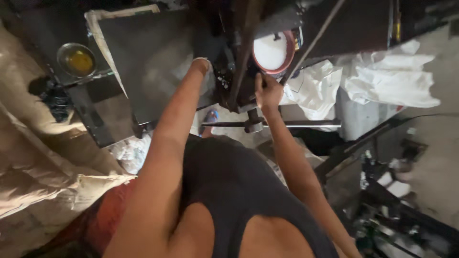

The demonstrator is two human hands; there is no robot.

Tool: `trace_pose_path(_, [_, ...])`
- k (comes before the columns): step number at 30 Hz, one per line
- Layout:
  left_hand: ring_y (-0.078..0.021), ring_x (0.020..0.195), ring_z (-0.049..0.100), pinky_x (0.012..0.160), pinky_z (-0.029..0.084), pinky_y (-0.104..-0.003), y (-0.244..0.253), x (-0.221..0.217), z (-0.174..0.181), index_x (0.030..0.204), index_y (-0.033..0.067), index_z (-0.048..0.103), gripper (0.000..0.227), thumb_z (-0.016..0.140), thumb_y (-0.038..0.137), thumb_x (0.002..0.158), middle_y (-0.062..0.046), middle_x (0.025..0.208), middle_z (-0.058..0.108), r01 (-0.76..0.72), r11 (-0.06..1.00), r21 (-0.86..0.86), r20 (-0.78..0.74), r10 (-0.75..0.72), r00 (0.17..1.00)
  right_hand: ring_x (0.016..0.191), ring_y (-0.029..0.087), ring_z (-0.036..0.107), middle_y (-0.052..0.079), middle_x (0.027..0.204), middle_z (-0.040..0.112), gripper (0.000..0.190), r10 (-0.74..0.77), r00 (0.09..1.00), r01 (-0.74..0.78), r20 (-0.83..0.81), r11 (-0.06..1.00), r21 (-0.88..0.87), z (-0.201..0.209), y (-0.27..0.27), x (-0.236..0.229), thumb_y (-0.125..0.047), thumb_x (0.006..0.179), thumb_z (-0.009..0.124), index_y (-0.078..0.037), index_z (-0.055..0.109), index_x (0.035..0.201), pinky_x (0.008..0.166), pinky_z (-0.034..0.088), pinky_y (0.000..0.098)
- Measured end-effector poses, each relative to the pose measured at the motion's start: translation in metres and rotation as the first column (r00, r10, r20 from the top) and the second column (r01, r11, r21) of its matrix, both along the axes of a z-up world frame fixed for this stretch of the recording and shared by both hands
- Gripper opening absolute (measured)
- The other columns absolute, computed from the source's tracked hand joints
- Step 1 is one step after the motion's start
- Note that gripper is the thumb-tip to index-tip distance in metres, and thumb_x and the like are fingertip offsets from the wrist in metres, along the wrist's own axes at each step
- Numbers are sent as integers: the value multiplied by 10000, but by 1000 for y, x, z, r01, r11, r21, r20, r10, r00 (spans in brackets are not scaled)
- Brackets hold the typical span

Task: The person operates a manual press machine by turning a crank and repeatedly placing small metal pieces into the press. The person uses a gloved hand to handle the metal pieces and a bare hand to turn the crank, working in a cluttered industrial space.

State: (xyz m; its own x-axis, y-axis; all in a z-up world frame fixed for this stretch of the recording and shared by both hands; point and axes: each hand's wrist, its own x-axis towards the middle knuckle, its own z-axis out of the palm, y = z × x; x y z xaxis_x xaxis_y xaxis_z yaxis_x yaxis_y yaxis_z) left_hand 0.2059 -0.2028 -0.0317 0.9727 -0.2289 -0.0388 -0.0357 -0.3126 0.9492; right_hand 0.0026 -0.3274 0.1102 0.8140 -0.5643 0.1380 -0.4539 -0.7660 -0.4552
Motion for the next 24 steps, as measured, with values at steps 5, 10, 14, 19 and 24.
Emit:
trace_pose_path(5, [-339, 1009, 706, 883, 555, -459, 77, -19, -12, 1049, 80, 753, 378, 725, 425, 899, -170, 1055, 759, 385, 858, 339, -89, -378, 922, 776, 392, 653, 187, 864, 687, 193, 250, 925, -257, 287, 966, -12, 23, 1, -35, -178, 1012, 702, -7, 710, 923, 687, 494, 447])
trace_pose_path(10, [-327, 944, 701, 830, 589, -469, 184, -99, -13, 949, 54, 750, 193, 795, 230, 884, -160, 995, 742, 216, 844, 492, 300, -397, 867, 852, 318, 685, 110, 902, 713, 165, 590, 782, -501, 201, 786, -362, 65, -44, -133, -145, 984, 686, -68, 668, 839, 788, 496, 465])
trace_pose_path(14, [-259, 909, 735, 802, 628, -422, 198, -156, -21, 1086, 0, 706, 205, 678, 101, 910, -139, 992, 751, -513, 600, -614, -711, -137, 690, 904, 306, 694, 101, 940, 716, 197, 522, 840, -428, 144, 803, -415, 11, -78, -153, -263, 954, 654, -86, 661, 867, 852, 512, 498])
trace_pose_path(19, [-242, 825, 704, 763, 595, -390, 192, -179, -38, 1108, -40, 723, 167, 690, 57, 976, -145, 952, 716, -398, 798, -452, -653, 8, 757, 943, 281, 681, 81, 997, 705, 228, -39, 979, 146, -200, 817, 557, -164, -44, -104, -333, 959, 612, -107, 646, 954, 876, 520, 473])
trace_pose_path(24, [-235, 808, 688, 758, 577, -398, 187, -193, -39, 1156, -41, 739, 290, 622, 33, 902, -164, 996, 743, -37, 968, -250, -600, -125, 790, 982, 255, 667, 61, 1054, 693, 292, -168, 813, 569, -558, 23, 822, -253, 9, -119, -404, 963, 570, -129, 631, 1041, 900, 528, 448])
